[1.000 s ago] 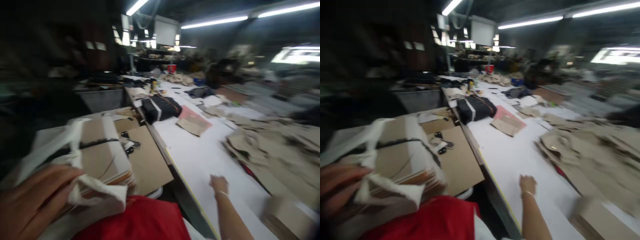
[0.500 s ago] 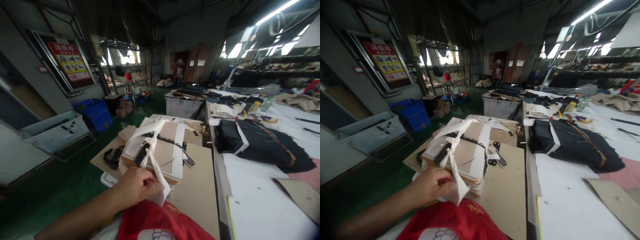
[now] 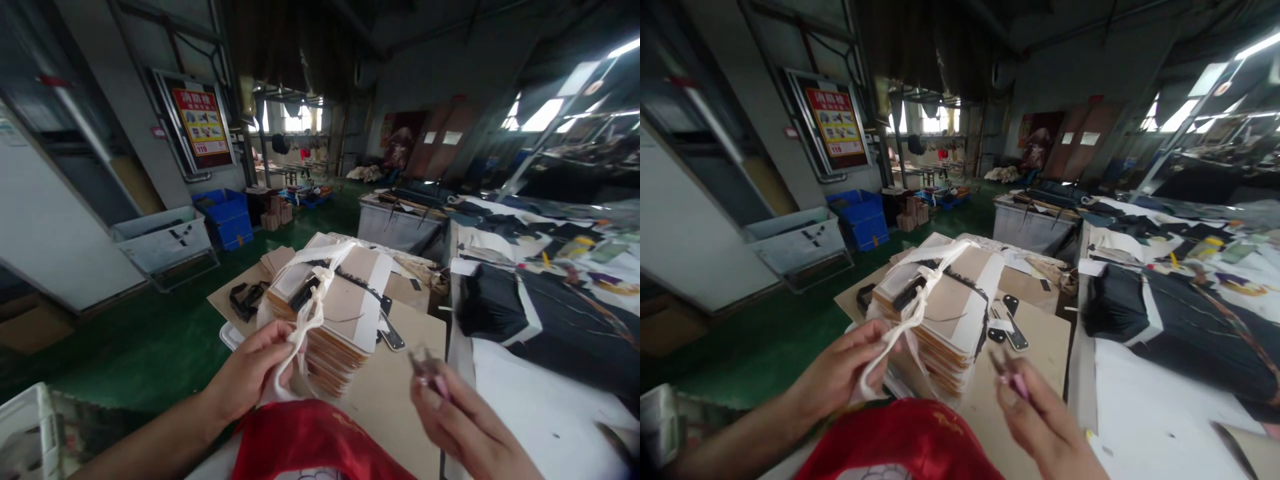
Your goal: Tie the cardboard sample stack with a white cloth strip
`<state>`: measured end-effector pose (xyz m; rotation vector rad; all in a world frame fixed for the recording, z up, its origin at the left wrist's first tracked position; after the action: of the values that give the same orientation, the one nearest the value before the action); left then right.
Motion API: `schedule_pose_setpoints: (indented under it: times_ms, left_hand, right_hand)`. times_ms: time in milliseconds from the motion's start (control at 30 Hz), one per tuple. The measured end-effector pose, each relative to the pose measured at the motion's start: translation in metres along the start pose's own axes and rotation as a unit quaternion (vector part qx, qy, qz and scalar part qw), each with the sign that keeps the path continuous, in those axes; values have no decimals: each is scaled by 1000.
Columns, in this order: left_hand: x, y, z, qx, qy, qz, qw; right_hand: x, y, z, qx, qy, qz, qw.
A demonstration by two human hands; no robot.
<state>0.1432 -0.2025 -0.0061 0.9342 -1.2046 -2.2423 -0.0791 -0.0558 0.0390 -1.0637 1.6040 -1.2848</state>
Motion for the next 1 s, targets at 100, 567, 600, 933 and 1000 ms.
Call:
schedule_pose_setpoints:
  times_ms: [100,567,600,933,1000]
  left_hand:
    - [-18,24,-29,140,120,89,979]
    - [-25,-1,-50,-15,92,-40,995]
    - [-26,-2,-49,-13,87,-41,995]
    - [-34,-15,-51,-14,54,-59,997]
    - [-35,-16,-50,-18,43,-50,998]
  right_hand:
    - [13,0,73,-5,-148,55,987]
    - [33,29,169,107,-287,224,925]
    - [33,27,173,115,-291,219,924]
    - [25,20,195,119,-332,266,897]
    - [25,17,199,114,-337,277,893]
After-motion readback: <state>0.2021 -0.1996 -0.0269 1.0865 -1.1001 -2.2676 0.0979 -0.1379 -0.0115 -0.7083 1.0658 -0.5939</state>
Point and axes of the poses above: each hand's wrist, its own x-axis towards the middle knuckle, its own z-axis out of the palm, y = z × x, the point moved 8 cm from there along x, towards the middle knuckle, and after that the axes turned 6 degrees about -z, right-handed, at the moved point
